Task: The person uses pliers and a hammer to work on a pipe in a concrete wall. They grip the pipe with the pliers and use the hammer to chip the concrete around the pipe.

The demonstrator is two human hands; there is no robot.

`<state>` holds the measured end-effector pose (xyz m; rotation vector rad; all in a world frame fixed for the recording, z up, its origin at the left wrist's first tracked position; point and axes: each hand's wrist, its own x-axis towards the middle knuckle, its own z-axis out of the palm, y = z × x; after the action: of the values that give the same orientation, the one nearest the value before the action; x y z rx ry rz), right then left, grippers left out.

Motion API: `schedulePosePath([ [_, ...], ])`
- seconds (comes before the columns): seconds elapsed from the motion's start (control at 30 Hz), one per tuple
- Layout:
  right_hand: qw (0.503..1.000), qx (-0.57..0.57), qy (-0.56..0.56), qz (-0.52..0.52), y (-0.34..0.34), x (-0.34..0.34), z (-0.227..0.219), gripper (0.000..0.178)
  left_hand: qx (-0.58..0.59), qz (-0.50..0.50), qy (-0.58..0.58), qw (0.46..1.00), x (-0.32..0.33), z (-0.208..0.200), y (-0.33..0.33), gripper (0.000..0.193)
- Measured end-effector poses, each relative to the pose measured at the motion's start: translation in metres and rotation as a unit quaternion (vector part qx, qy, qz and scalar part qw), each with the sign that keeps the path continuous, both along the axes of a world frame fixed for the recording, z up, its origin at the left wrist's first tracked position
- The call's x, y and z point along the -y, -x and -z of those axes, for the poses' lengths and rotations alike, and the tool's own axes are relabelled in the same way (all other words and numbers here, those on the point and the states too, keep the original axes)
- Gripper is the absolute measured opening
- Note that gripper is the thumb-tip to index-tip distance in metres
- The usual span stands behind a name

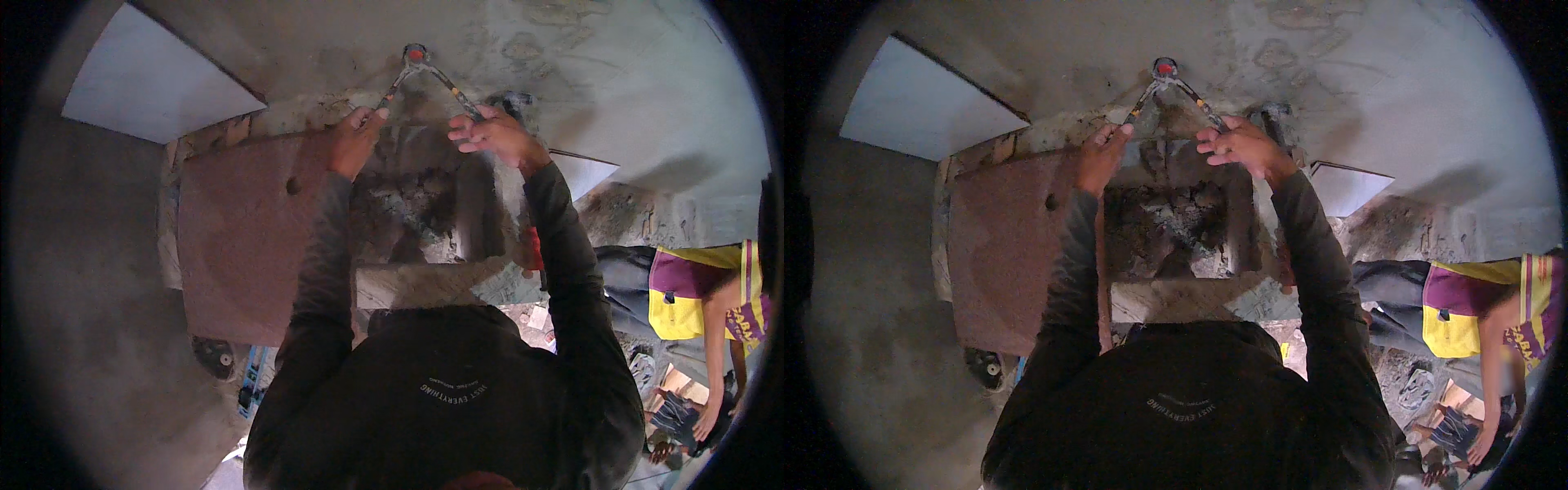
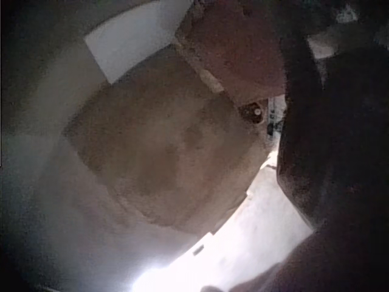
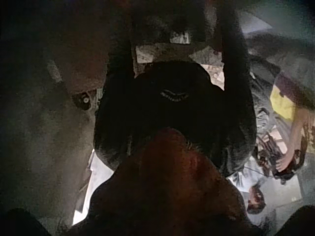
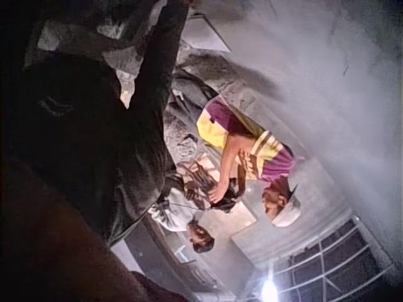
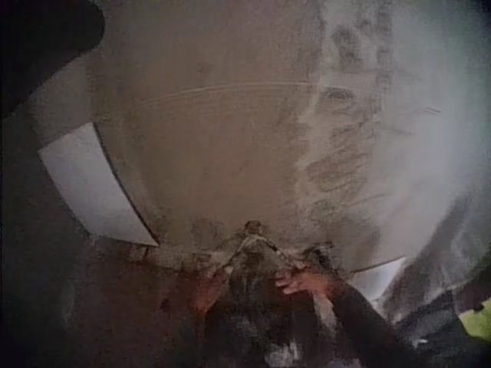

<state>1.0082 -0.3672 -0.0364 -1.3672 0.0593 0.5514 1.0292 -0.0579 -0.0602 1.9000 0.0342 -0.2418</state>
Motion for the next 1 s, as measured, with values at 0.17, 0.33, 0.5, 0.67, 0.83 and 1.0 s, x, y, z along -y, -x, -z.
schedulePosePath([
  [0.17, 1.000, 0.001, -0.030, -0.007, -0.018, 0.009, 0.039, 0.037, -0.066, 0.004, 0.038, 0.997, 0.000, -0.001, -0.012, 0.044],
  [0.33, 1.000, 0.003, 0.006, -0.009, -0.018, -0.001, 0.016, 0.024, -0.052, 0.017, 0.074, 0.996, -0.005, 0.012, -0.018, 0.043],
  [0.5, 0.998, -0.051, -0.019, -0.004, -0.017, 0.002, 0.028, 0.033, -0.022, 0.014, 0.050, 0.998, -0.002, 0.019, -0.014, 0.041],
  [0.67, 0.999, -0.038, 0.011, -0.010, -0.022, 0.004, 0.020, 0.047, -0.071, -0.028, 0.101, 0.992, 0.007, 0.022, -0.009, 0.036],
  [0.83, 0.997, -0.034, 0.065, -0.027, -0.030, 0.008, 0.009, 0.045, -0.048, -0.038, 0.156, 0.986, 0.019, 0.028, -0.007, 0.034],
  [1.0, 0.996, -0.035, 0.067, -0.036, -0.029, -0.003, -0.004, 0.026, -0.090, -0.067, 0.139, 0.984, 0.013, 0.029, -0.012, 0.033],
])
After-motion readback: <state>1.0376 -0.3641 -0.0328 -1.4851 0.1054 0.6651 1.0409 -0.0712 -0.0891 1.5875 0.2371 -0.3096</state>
